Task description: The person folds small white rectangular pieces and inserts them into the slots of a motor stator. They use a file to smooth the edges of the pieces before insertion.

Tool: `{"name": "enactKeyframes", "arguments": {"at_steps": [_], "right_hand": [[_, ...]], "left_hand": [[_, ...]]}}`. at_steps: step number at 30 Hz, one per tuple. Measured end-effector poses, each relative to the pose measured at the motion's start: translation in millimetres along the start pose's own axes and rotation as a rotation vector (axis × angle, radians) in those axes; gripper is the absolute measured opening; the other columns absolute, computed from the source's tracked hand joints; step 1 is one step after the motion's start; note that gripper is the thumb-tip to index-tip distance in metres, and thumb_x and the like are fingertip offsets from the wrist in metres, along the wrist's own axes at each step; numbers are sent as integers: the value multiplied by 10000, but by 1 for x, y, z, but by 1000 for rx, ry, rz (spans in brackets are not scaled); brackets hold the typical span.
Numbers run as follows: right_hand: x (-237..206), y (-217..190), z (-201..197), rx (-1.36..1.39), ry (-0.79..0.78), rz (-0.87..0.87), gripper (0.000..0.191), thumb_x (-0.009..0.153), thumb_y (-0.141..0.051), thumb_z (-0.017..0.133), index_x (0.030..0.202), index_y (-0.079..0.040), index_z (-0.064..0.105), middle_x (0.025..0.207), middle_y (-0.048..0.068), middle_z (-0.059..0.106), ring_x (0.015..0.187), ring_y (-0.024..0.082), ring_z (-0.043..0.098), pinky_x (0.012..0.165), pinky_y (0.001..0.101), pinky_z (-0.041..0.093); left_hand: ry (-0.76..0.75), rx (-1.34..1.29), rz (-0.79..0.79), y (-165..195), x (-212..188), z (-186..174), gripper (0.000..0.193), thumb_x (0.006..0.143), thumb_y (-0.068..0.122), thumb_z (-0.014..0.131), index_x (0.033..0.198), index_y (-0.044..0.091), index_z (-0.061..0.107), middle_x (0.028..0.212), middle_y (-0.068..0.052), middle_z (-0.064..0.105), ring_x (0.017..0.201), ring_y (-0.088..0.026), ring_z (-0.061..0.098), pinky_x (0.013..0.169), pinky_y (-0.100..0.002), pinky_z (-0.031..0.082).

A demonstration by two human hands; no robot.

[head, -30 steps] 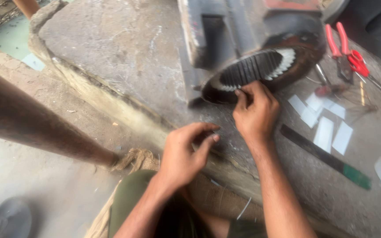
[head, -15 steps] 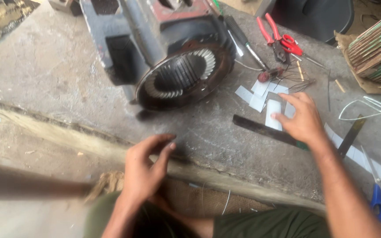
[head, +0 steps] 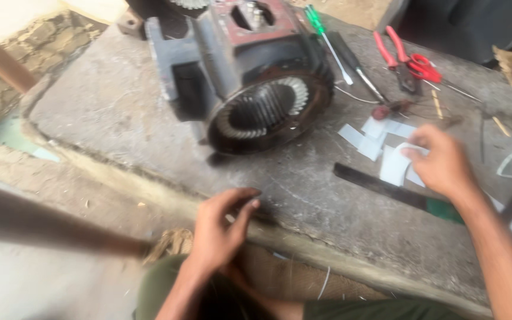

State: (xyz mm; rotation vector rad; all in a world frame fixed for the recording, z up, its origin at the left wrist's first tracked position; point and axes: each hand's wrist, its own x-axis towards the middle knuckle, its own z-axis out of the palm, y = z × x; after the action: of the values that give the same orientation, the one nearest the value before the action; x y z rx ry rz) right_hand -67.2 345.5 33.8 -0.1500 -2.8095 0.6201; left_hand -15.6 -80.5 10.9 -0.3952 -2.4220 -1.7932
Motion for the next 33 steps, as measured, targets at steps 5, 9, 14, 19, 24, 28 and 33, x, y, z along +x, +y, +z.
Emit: {"name": "enactKeyframes", "arguments": {"at_steps": [5, 9, 14, 19, 24, 28, 33], "right_hand": [[-60, -76, -25, 222, 184, -176, 132, 1012, -18, 735, 1135, 7, 694, 994, 91, 729, 857, 109, 663, 752, 254, 514], [-121, -143, 2, 414, -1, 76, 260, 881, 5, 742, 1138, -37, 750, 828, 64, 741, 628, 103, 624, 527, 259, 479], [-156, -184, 60, 914, -101, 60, 158, 908, 22, 713, 1060, 52, 683, 880, 90, 746, 767, 103, 699, 660, 238, 557], [-170, -189, 72, 1016, -103, 196, 182, 908, 59, 660, 1089, 48, 672, 939, 102, 752, 860, 127, 723, 754, 250, 577], [-184, -181, 75, 1078, -110, 166, 229, 888, 110, 638, 1102, 43, 686, 984, 115, 741, 900, 135, 713, 792, 253, 579], [-185, -168, 79, 1150, -14, 46, 130, 942, 137, 641, 1010, 72, 731, 983, 129, 723, 881, 155, 695, 778, 259, 558], [-191, -168, 79, 1114, 48, 69, 144, 925, 126, 634, 999, 59, 737, 999, 122, 733, 895, 146, 710, 782, 250, 568]], "left_hand": [[-60, -78, 46, 4, -7, 6, 199, 920, 123, 742, 1105, 58, 774, 984, -82, 798, 819, -173, 750, 727, -294, 596], [-197, -272, 20, 8, -17, 17, 248, 921, 125, 752, 1156, 43, 755, 983, -75, 790, 854, -148, 759, 771, -271, 624], [-306, -529, -165, 6, -28, 27, 279, 890, 16, 727, 1168, -10, 718, 980, -93, 780, 905, -120, 742, 785, -240, 593], [-317, -603, -218, 1, -32, 29, 242, 883, -64, 668, 1116, -21, 719, 971, -62, 750, 919, -100, 724, 818, -224, 587], [-318, -709, -310, -1, -32, 32, 170, 898, -70, 707, 1064, -33, 712, 930, -48, 716, 866, -88, 675, 785, -225, 566], [-373, -681, -245, 0, -33, 37, 160, 894, -22, 753, 1054, -21, 752, 946, -48, 724, 862, -89, 672, 753, -225, 557], [-348, -537, -200, 2, -36, 42, 199, 888, 27, 760, 1084, 4, 782, 945, -63, 729, 842, -104, 691, 737, -230, 569]]}}
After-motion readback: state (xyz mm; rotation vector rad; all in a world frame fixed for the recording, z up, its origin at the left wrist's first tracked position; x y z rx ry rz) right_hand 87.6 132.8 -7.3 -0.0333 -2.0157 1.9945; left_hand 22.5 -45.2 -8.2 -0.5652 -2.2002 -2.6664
